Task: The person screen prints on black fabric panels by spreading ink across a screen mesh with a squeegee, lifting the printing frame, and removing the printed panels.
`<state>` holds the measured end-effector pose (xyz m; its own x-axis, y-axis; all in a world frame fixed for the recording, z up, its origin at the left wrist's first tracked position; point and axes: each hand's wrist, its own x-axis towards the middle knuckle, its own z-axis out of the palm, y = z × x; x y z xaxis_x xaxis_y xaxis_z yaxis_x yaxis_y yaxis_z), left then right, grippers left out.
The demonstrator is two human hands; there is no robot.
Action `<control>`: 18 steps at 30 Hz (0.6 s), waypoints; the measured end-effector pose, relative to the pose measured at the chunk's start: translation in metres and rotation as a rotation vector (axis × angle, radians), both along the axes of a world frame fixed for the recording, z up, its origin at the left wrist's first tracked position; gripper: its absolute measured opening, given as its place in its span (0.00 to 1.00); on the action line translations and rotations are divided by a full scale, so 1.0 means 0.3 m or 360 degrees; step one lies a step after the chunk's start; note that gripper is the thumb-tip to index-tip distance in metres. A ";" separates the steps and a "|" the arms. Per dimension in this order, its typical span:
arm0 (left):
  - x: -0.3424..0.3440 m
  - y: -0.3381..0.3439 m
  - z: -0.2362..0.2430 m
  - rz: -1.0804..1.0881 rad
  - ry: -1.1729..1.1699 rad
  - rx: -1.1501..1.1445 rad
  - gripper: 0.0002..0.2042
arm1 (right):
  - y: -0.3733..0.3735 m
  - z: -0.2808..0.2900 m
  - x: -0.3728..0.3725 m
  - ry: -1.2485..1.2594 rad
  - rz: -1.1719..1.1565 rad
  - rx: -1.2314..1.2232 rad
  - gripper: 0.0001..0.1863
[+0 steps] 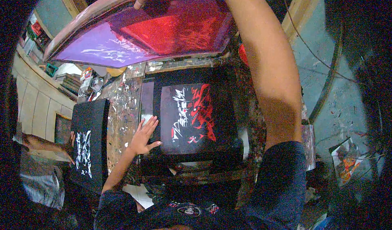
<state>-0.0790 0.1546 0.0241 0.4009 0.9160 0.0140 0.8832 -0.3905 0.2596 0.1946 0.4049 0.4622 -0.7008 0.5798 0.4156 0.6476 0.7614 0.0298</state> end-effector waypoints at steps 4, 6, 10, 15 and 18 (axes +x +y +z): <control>0.008 0.001 -0.004 0.0014 -0.0013 -0.0009 0.47 | 0.003 -0.002 0.004 0.0007 0.0072 -0.0035 0.68; 0.015 0.001 -0.001 0.0018 -0.0025 0.0007 0.48 | 0.000 -0.004 0.008 0.0027 0.0038 0.0011 0.68; 0.003 0.004 0.024 -0.0025 -0.0121 -0.0016 0.51 | -0.034 0.021 0.026 -0.0002 0.0100 -0.0219 0.66; -0.004 0.004 0.007 -0.0031 -0.0032 0.0010 0.54 | -0.026 0.009 0.026 0.0061 0.0125 -0.0169 0.65; -0.002 0.006 0.007 -0.0043 -0.0030 0.0036 0.54 | -0.032 0.008 0.019 0.0036 0.0079 -0.0197 0.65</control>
<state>-0.0795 0.1563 0.0261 0.4247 0.9043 0.0423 0.8673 -0.4198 0.2673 0.2003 0.3953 0.4645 -0.7212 0.5924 0.3591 0.6084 0.7895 -0.0807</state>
